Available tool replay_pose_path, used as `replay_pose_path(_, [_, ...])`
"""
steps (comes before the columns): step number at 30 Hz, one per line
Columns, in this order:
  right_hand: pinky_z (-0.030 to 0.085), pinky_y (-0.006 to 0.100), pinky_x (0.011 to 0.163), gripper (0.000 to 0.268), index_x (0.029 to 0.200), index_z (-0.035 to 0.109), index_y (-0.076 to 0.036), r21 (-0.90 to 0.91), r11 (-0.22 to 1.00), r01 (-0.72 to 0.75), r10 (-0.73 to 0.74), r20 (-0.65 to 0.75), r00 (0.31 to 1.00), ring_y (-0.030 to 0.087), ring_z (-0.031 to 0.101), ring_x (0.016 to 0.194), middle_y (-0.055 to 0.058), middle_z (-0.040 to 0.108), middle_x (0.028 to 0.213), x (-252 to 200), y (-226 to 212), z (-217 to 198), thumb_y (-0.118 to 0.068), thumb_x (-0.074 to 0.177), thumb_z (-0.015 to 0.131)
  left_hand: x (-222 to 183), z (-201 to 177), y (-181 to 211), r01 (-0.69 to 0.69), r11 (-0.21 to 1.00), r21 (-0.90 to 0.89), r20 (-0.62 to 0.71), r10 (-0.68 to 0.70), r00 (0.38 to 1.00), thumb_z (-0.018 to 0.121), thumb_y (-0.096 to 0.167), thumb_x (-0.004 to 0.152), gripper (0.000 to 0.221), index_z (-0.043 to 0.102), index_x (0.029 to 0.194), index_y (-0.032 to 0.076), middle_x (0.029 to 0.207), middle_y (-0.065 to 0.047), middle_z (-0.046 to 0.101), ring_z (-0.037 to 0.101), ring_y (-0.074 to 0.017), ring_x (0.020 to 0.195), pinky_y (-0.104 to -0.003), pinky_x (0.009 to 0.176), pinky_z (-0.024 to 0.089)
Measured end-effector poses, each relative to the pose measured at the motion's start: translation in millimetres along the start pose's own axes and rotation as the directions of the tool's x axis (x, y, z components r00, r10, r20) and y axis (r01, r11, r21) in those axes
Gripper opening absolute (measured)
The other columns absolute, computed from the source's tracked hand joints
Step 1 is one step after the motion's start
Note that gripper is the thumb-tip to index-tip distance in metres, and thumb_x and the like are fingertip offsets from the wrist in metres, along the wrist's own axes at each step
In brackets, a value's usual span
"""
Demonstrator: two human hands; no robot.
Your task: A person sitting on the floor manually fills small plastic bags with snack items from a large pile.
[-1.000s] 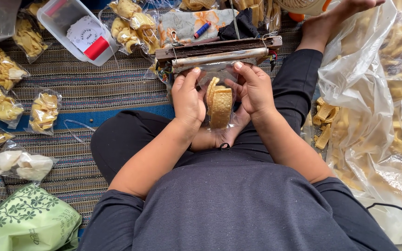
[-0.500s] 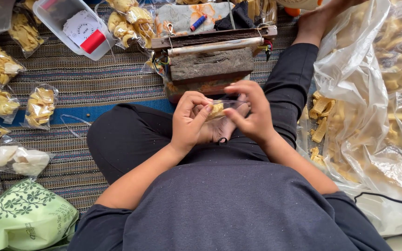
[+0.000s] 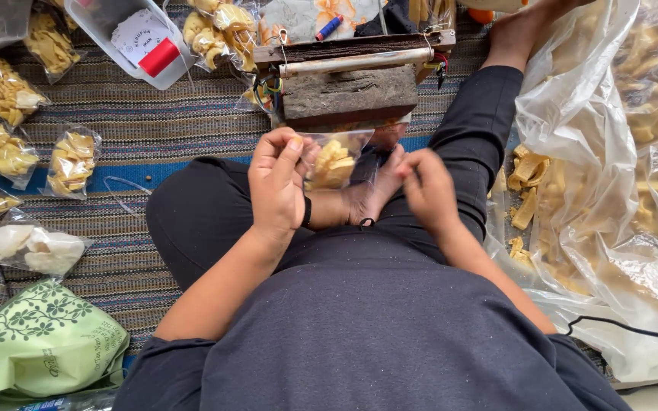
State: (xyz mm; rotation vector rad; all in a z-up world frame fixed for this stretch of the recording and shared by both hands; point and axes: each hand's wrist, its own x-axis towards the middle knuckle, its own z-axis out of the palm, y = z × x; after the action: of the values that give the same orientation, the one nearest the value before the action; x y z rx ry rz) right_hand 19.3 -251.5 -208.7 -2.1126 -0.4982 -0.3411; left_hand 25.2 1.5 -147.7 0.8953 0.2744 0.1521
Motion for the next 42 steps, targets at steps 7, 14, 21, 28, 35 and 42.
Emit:
replay_pose_path(7, [0.061, 0.025, 0.071, 0.046, 0.129, 0.063, -0.002, 0.568, 0.688, -0.451, 0.283, 0.362, 0.888, 0.005, 0.058, 0.091, 0.005, 0.071, 0.102, 3, -59, 8, -0.004, 0.087, 0.082, -10, -6, -37, 0.185, 0.983, 0.01, 0.204, -0.184, 0.962, 0.058, 0.032, 0.104, 0.048, 0.037, 0.143, 0.014, 0.157, -0.016, 0.037, 0.03, -0.0327, 0.142, -0.057, 0.116, 0.025])
replay_pose_path(14, [0.059, 0.038, 0.088, 0.051, 0.128, 0.07, 0.001, 0.507, 0.683, -0.525, 0.334, 0.423, 0.842, 0.017, 0.065, 0.103, 0.015, 0.071, 0.118, -6, -45, -6, -0.005, 0.079, 0.087, -16, -16, -25, 0.296, 0.951, -0.092, 0.456, -0.224, 0.861, 0.076, -0.004, 0.087, 0.077, 0.039, 0.154, 0.003, 0.154, -0.024, 0.047, 0.055, -0.0372, 0.135, -0.049, 0.107, 0.052])
replay_pose_path(21, [0.059, 0.033, 0.094, 0.035, 0.106, 0.07, -0.008, 0.679, 0.602, -0.421, 0.258, 0.334, 0.907, 0.016, 0.07, 0.103, 0.005, 0.065, 0.119, 50, -5, -99, -0.015, 0.077, 0.087, 22, -98, -57, -0.225, 0.195, 0.955, 0.297, -0.682, 0.668, 0.08, 0.053, 0.083, 0.072, 0.06, 0.141, 0.015, 0.133, -0.015, 0.066, 0.065, -0.0319, 0.124, -0.045, 0.103, 0.055])
replay_pose_path(28, [0.062, 0.03, 0.091, 0.048, 0.14, 0.051, -0.01, 0.798, 0.569, -0.199, 0.366, -0.029, 0.93, 0.017, 0.069, 0.105, 0.008, 0.067, 0.115, 45, -17, -55, -0.041, 0.106, 0.064, 39, -75, -146, -0.53, -0.167, 0.831, 0.258, -0.728, 0.634, 0.069, 0.057, 0.079, 0.056, 0.069, 0.128, 0.029, 0.172, -0.011, -0.009, -0.012, -0.0541, 0.153, -0.084, 0.11, 0.006])
replay_pose_path(35, [0.06, 0.036, 0.085, 0.016, 0.11, 0.078, -0.012, 0.052, 0.964, -0.259, 0.264, -0.151, 0.953, 0.022, 0.073, 0.096, 0.005, 0.075, 0.098, -47, 45, 14, -0.015, 0.094, 0.079, 68, -116, -201, -0.423, -0.126, 0.897, 0.249, -0.648, 0.72, 0.06, 0.053, 0.098, 0.041, 0.063, 0.125, 0.022, 0.159, -0.003, 0.037, 0.031, -0.0333, 0.149, -0.069, 0.117, 0.022])
replay_pose_path(42, [0.018, 0.054, 0.12, 0.07, 0.146, 0.06, -0.025, -0.356, 0.893, 0.275, -0.252, 0.111, 0.961, 0.032, 0.042, 0.145, -0.001, 0.063, 0.143, -29, 36, 42, -0.022, 0.079, 0.081, 50, -76, -139, -0.972, -0.181, 0.153, 0.985, -0.054, 0.165, 0.047, 0.028, 0.095, 0.009, 0.053, 0.098, 0.022, 0.104, 0.006, 0.058, 0.058, -0.0109, 0.106, -0.043, 0.112, 0.035])
